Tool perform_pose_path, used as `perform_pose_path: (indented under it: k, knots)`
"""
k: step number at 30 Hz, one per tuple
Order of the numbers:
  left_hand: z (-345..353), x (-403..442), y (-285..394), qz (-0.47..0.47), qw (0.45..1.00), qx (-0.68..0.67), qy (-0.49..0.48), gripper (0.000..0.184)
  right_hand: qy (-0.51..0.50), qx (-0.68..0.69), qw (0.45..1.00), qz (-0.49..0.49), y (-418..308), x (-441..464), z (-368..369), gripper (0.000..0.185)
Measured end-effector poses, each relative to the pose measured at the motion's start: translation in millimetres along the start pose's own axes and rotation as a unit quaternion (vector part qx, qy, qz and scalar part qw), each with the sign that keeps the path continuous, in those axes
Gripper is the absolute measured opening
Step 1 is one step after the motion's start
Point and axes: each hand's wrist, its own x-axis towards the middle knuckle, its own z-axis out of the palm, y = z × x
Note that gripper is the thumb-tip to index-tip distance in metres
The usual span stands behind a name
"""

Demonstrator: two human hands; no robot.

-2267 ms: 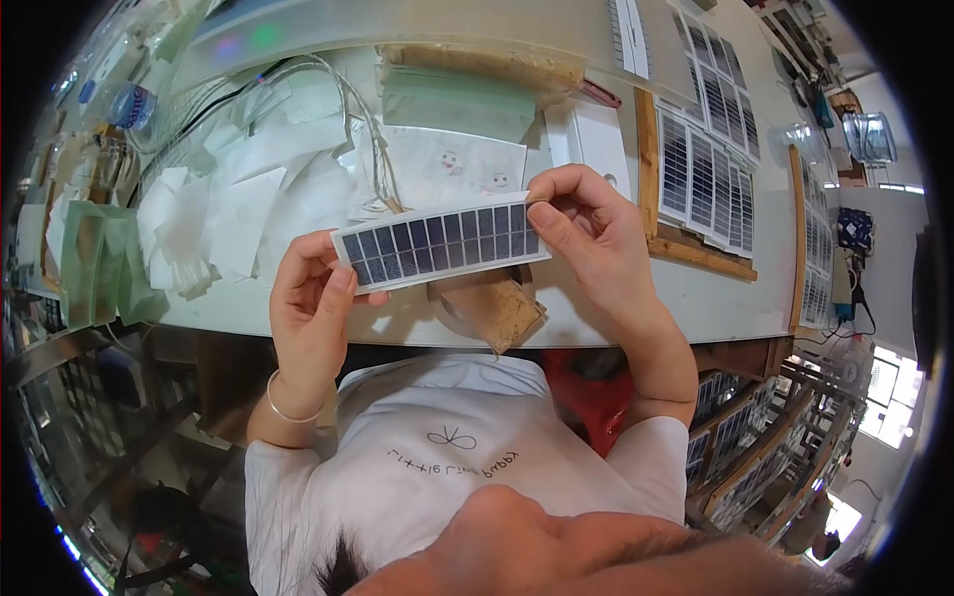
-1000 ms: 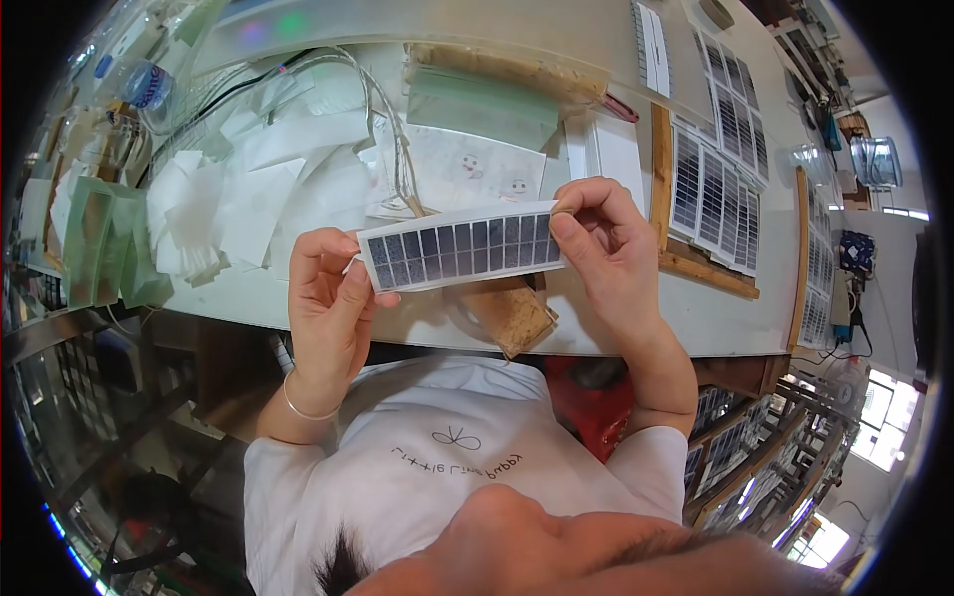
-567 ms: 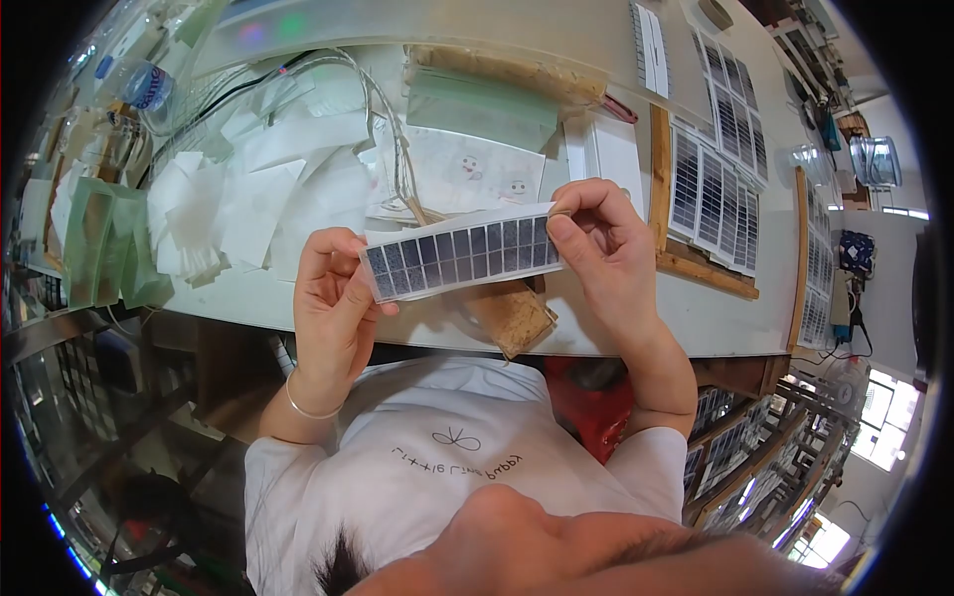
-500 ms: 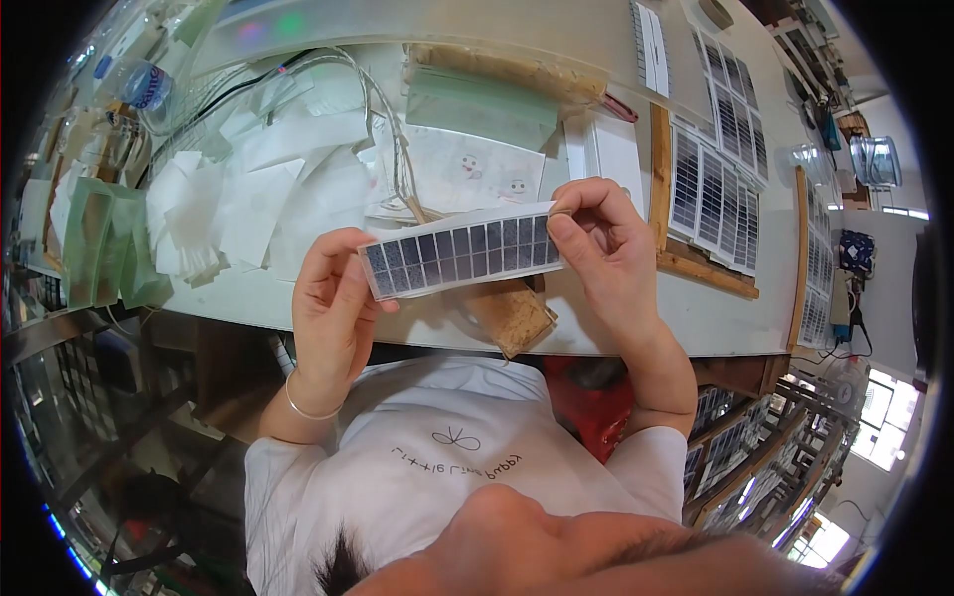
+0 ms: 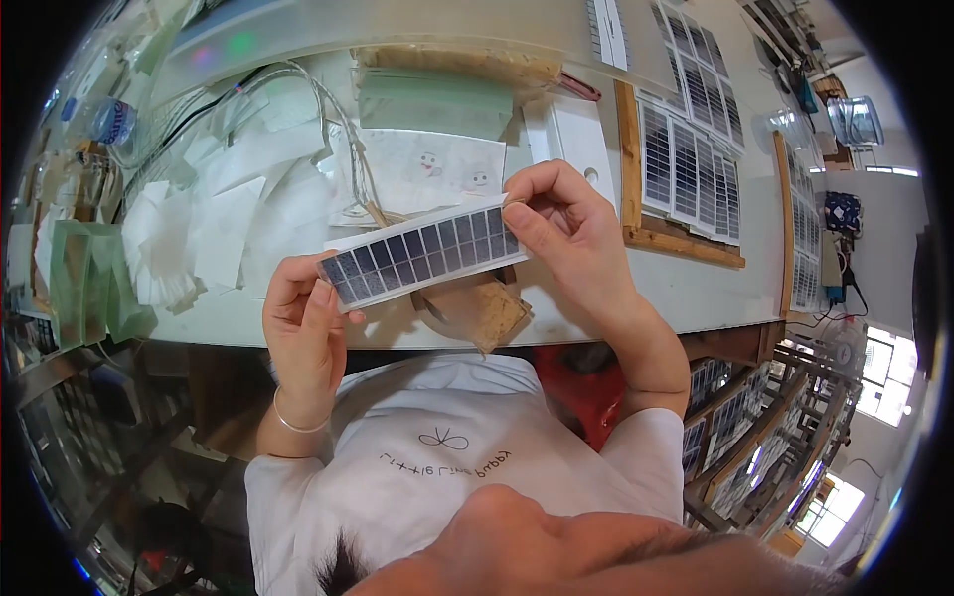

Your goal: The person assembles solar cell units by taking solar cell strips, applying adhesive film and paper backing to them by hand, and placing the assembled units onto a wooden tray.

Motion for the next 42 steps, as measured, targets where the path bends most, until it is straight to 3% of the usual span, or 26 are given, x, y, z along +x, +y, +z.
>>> perform_pose_path:
  k: [26, 37, 42]
  knots:
    - [-0.6, -0.3, -4.7, 0.024, 0.999, -0.002, -0.022, 0.013, -0.003, 0.014, 1.000, 0.008, 0.9, -2.2, 0.8, 0.017]
    - [3.3, 3.7, 0.4, -0.010, 1.000, 0.029, -0.003, 0.030, -0.007, 0.011, 1.000, 0.021, 0.7, -0.7, -0.4, 0.016]
    - [-2.7, 1.5, -3.6, 0.000, 1.000, 0.029, -0.003, 0.023, -0.017, 0.036, 0.999, 0.027, -1.4, -0.9, 1.8, 0.017]
